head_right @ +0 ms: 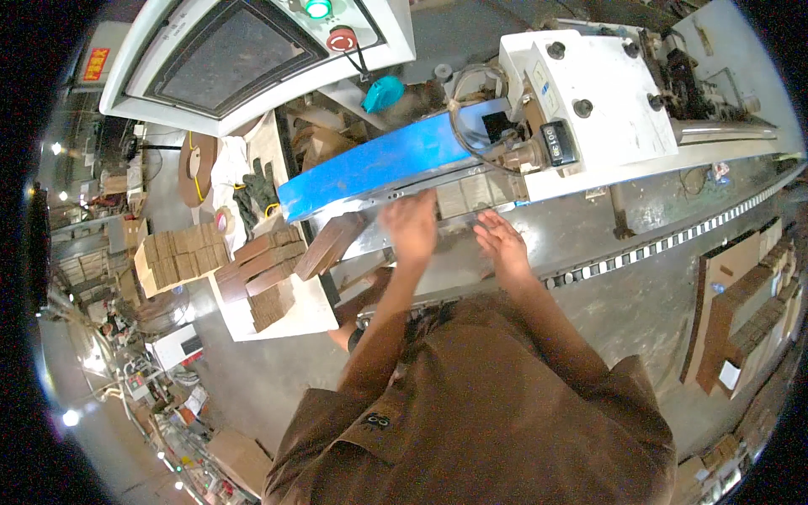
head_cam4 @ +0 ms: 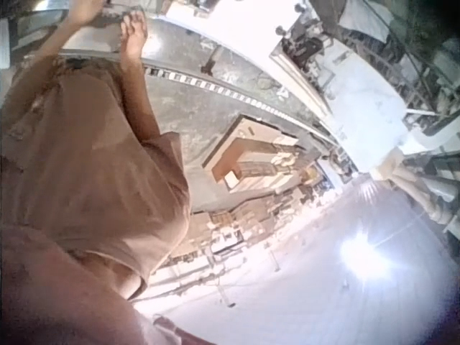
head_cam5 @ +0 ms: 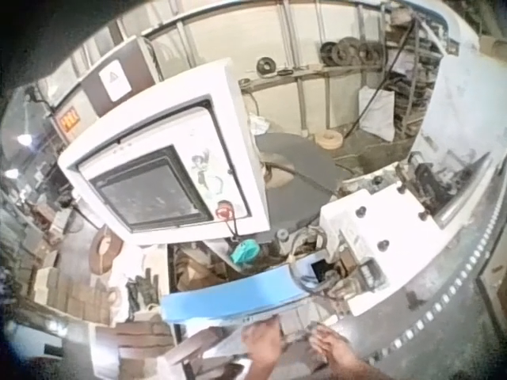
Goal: The person carries stacks of wooden planks to a workbench and then uses a belt sander to smooth the edges of the planks one by one. The person repeatedly picks up a plank, runs it against the sander, and places it on a growing pile of finished pieces.
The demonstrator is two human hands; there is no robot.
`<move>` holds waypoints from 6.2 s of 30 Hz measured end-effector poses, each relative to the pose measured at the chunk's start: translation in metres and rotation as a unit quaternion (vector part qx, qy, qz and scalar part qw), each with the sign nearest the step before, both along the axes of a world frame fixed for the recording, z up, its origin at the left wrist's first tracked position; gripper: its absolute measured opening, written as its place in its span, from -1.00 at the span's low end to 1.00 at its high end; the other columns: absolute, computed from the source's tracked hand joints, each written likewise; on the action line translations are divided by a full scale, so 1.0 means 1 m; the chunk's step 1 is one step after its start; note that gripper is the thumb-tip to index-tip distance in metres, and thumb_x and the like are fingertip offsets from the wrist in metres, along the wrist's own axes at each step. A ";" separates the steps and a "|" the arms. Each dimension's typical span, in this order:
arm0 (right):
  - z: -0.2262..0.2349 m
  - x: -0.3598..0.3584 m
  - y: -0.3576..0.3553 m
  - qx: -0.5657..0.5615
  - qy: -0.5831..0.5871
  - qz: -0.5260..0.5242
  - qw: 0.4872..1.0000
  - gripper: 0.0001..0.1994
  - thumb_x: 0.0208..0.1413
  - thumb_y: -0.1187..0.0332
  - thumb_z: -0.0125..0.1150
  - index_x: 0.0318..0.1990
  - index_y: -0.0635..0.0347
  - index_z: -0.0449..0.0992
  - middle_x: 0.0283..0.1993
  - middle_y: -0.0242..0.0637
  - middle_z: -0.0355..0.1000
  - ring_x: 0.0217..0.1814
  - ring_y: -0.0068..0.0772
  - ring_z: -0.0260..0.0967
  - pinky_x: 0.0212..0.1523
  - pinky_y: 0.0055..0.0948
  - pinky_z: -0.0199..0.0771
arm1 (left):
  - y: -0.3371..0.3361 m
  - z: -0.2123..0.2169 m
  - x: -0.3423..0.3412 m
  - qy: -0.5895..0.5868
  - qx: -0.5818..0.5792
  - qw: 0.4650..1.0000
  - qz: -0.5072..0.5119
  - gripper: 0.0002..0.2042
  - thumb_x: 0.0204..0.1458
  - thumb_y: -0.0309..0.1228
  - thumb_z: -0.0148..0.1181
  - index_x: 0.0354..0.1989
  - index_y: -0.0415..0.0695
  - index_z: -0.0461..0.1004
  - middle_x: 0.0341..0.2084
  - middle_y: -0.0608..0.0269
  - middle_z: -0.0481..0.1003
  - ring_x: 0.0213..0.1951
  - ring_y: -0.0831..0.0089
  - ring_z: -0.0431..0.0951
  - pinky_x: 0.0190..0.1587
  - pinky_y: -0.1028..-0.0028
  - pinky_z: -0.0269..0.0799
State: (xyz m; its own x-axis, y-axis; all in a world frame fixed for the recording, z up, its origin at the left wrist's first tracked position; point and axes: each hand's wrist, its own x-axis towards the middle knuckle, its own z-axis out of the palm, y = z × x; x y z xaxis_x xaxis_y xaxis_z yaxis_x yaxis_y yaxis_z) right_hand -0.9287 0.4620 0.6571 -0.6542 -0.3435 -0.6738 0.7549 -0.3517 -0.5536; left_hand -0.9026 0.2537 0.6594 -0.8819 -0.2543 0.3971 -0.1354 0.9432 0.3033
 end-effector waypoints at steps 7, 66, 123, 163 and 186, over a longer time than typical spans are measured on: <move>0.015 0.006 -0.030 -0.089 0.011 0.162 0.983 -0.56 0.39 0.29 -0.05 0.35 0.21 0.33 0.34 -0.17 0.40 0.34 -0.25 0.37 0.38 -0.27 0.29 | -0.110 0.113 0.111 -0.059 -0.075 0.984 0.148 -0.54 0.07 -0.24 0.35 0.16 -0.04 0.52 -0.01 0.18 0.55 0.08 0.15 0.44 0.26 0.06 0.07; 0.014 -0.003 -0.012 0.008 0.085 -0.012 0.996 -0.42 0.34 0.20 0.00 0.44 0.25 0.14 0.49 -0.14 0.14 0.50 -0.21 0.08 0.53 -0.20 -0.05 | 0.055 -0.043 -0.062 0.013 0.008 0.996 -0.083 -0.65 -0.10 -0.34 0.30 -0.05 0.13 0.66 0.01 0.51 0.61 0.05 0.34 0.43 0.12 0.18 0.26; -0.020 -0.030 -0.058 -0.132 -0.070 0.001 0.989 -0.63 0.32 0.10 0.13 0.12 0.11 0.44 0.21 -0.33 0.43 0.27 -0.25 0.38 0.34 -0.21 0.34 | -0.008 -0.043 -0.025 -0.001 0.019 0.997 -0.074 -0.73 0.11 -0.40 0.23 -0.02 0.13 0.66 0.01 0.48 0.56 -0.01 0.26 0.48 0.24 0.05 0.19; 0.001 0.004 -0.004 -0.071 -0.016 0.003 0.997 -0.35 0.23 0.08 0.11 0.42 0.13 0.21 0.48 -0.33 0.20 0.46 -0.28 0.16 0.44 -0.24 0.13 | -0.026 0.021 0.018 0.059 -0.014 0.998 0.016 -0.88 -0.09 -0.43 0.38 -0.34 0.05 0.63 -0.29 0.39 0.65 -0.09 0.29 0.53 0.12 0.12 0.15; 0.006 -0.003 -0.019 -0.044 -0.059 0.002 0.997 -0.45 0.32 0.14 -0.06 0.37 0.24 0.23 0.34 -0.21 0.31 0.32 -0.24 0.27 0.36 -0.22 0.25 | -0.027 0.059 0.046 -0.065 -0.011 0.998 0.010 -0.59 0.08 -0.20 0.36 0.12 0.04 0.57 -0.03 0.13 0.44 0.09 0.06 0.37 0.16 0.02 0.13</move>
State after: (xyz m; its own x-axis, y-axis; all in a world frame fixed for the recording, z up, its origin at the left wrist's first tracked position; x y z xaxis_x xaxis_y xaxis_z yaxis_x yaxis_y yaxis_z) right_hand -0.9318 0.4433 0.6635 -0.5715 -0.4071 -0.7125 0.8138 -0.3928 -0.4284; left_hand -0.8562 0.2269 0.7184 -0.9212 -0.2638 0.2860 -0.1900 0.9464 0.2611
